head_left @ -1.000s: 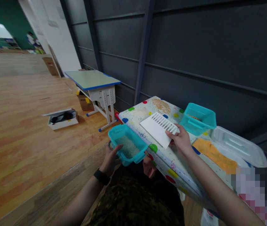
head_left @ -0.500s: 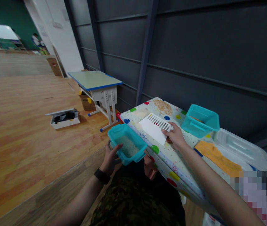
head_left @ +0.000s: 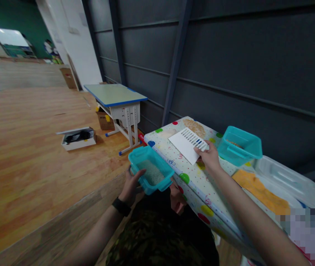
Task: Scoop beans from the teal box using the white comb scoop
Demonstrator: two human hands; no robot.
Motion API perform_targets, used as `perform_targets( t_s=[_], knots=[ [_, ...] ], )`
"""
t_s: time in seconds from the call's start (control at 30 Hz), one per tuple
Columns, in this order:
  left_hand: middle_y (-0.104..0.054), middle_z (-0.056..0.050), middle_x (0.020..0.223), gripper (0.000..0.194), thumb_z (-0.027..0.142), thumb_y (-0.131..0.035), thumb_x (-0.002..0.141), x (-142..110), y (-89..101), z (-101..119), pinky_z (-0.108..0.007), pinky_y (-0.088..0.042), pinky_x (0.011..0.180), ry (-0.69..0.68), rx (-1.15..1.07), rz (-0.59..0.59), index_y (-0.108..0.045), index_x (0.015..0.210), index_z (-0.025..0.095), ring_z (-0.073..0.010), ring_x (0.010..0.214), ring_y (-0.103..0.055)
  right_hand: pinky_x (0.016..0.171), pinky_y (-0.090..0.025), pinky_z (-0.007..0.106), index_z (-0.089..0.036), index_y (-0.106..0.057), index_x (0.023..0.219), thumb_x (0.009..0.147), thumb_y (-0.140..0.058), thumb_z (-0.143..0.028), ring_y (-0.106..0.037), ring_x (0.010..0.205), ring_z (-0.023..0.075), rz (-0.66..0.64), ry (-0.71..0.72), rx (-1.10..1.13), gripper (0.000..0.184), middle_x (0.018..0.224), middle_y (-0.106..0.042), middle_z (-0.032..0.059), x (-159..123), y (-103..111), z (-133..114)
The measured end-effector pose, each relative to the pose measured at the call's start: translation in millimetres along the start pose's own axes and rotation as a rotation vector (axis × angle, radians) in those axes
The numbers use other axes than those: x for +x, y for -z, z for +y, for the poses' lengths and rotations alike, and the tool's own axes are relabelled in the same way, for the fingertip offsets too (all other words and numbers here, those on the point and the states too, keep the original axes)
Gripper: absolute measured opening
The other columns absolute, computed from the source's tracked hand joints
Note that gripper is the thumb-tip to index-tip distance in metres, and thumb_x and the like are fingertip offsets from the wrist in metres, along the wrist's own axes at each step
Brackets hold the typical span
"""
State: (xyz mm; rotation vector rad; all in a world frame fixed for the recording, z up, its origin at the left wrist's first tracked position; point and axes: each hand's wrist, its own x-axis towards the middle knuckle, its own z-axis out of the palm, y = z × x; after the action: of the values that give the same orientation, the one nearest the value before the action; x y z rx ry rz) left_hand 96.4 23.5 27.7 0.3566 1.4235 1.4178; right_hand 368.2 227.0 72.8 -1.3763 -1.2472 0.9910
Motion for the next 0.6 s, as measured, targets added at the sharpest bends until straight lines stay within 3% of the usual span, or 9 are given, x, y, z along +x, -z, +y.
perform_targets(
  t_s=[0.23,0.47,0.6],
  knots=[
    [-0.065,-0.023,0.159,0.103,0.045,-0.084,0.094,1,-0.6,5,-0.036,-0.066,0.062,-0.001,0.005,0.005,-0.027,0.178,0.032,-0.0249,0.087,-0.078,0.057,-0.058,0.031,-0.028,-0.065,0.126,0.063,-0.084,-0.040,-0.071,0.072,0.0242,-0.073,0.051,-0.118,0.067,0.084,-0.073,-0.0034,23,-26,-8],
    [-0.062,-0.024,0.165,0.116,0.050,-0.093,0.086,3,-0.9,0,-0.032,-0.065,0.064,-0.015,-0.035,-0.014,-0.026,0.179,0.030,-0.0366,0.124,-0.079,0.044,-0.048,0.025,-0.028,-0.066,0.128,0.061,-0.086,-0.036,-0.064,0.055,0.0207,-0.204,-0.041,-0.075,0.070,0.069,-0.069,-0.0074,2,-25,-16],
    [-0.060,-0.024,0.169,0.117,0.050,-0.094,0.085,1,-3.5,-3,-0.034,-0.067,0.066,-0.015,-0.049,-0.008,-0.026,0.179,0.030,-0.0397,0.132,-0.076,0.043,-0.047,0.025,-0.029,-0.064,0.123,0.058,-0.089,-0.042,-0.064,0.055,0.0199,-0.275,-0.054,-0.042,0.071,0.070,-0.069,-0.0073,-18,-16,-17]
  ],
)
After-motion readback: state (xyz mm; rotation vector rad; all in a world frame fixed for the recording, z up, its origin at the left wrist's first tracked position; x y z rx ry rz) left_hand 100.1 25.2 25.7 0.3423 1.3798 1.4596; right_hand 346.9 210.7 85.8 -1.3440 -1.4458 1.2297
